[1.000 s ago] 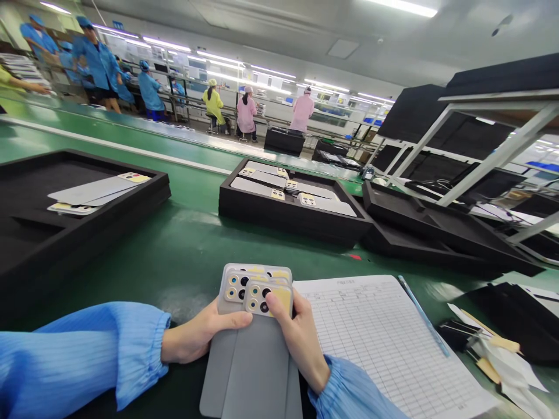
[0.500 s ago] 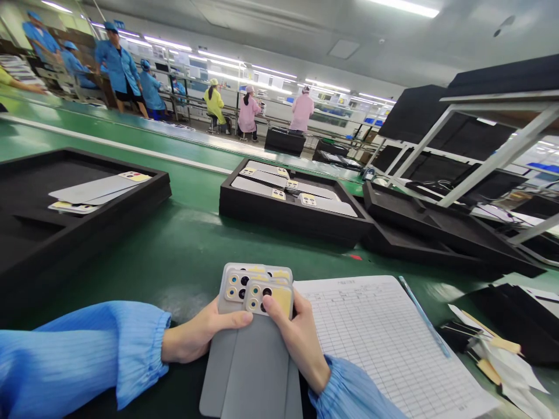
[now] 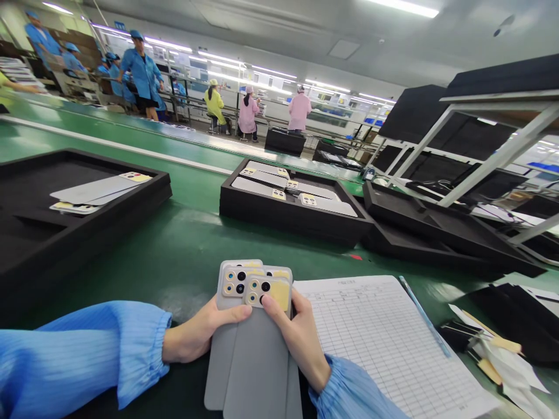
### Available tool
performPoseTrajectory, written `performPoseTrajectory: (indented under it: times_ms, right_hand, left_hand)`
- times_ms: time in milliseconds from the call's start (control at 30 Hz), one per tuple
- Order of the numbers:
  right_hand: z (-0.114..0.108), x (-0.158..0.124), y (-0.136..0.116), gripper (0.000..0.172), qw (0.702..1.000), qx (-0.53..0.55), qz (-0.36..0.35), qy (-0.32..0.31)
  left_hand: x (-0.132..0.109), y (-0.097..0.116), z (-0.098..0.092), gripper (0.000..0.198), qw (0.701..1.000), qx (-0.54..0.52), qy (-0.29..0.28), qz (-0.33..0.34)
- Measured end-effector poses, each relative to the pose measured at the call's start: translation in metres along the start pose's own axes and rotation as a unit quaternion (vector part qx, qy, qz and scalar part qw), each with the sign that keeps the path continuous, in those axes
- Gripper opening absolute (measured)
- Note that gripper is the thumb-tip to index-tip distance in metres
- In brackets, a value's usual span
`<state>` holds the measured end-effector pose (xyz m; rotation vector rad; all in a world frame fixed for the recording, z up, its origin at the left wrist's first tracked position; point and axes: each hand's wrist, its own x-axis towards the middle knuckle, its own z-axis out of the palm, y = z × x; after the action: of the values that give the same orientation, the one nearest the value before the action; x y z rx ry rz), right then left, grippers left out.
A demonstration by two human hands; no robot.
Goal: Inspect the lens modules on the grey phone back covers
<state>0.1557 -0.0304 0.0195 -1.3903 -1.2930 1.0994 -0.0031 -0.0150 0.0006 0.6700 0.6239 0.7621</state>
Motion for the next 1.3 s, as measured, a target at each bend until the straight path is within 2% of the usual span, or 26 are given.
performPoseTrajectory:
  times_ms: [400, 600, 700, 767, 900, 1000, 1100, 1200, 1300]
  right_hand:
    - [-0.008, 0.003, 0.003, 0.036, 0.998, 0.069, 0.011, 0.000]
    - [-0.019, 0.010, 0.000, 0.033, 0.992, 0.109, 0.021, 0.063]
    - [-0.023, 0.011, -0.004, 0.029, 0.986, 0.135, 0.031, 0.089]
    - [-0.026, 0.013, -0.005, 0.027, 0.984, 0.148, 0.030, 0.095]
    - [-0.034, 0.018, -0.001, 0.028, 0.984, 0.147, 0.018, 0.101]
    - [-0.035, 0.021, 0.005, 0.031, 0.989, 0.125, -0.002, 0.084]
    - [-0.030, 0.021, 0.009, 0.035, 0.996, 0.080, -0.031, 0.034]
    - [-0.024, 0.017, 0.010, 0.050, 0.997, 0.072, -0.027, -0.027]
    - [-0.020, 0.014, 0.009, 0.063, 0.995, 0.080, -0.011, -0.057]
  left_hand:
    - [0.001, 0.000, 0.000, 0.056, 1.000, -0.008, 0.015, -0.005]
    - [0.000, 0.002, -0.001, 0.042, 0.999, -0.009, 0.039, -0.024]
    - [0.000, 0.002, -0.001, 0.031, 0.999, -0.024, 0.016, -0.038]
    - [0.001, 0.002, -0.003, 0.030, 0.997, -0.044, -0.006, -0.063]
    - [0.002, -0.002, -0.008, 0.041, 0.995, -0.053, 0.044, -0.078]
    - [0.002, -0.004, -0.011, 0.045, 0.995, -0.041, 0.054, -0.071]
    - [0.001, -0.004, -0.009, 0.045, 0.996, -0.030, 0.064, -0.051]
    - [-0.001, -0.002, -0.005, 0.047, 0.995, -0.016, 0.088, -0.040]
    - [-0.003, -0.001, -0.002, 0.045, 0.996, -0.005, 0.085, -0.029]
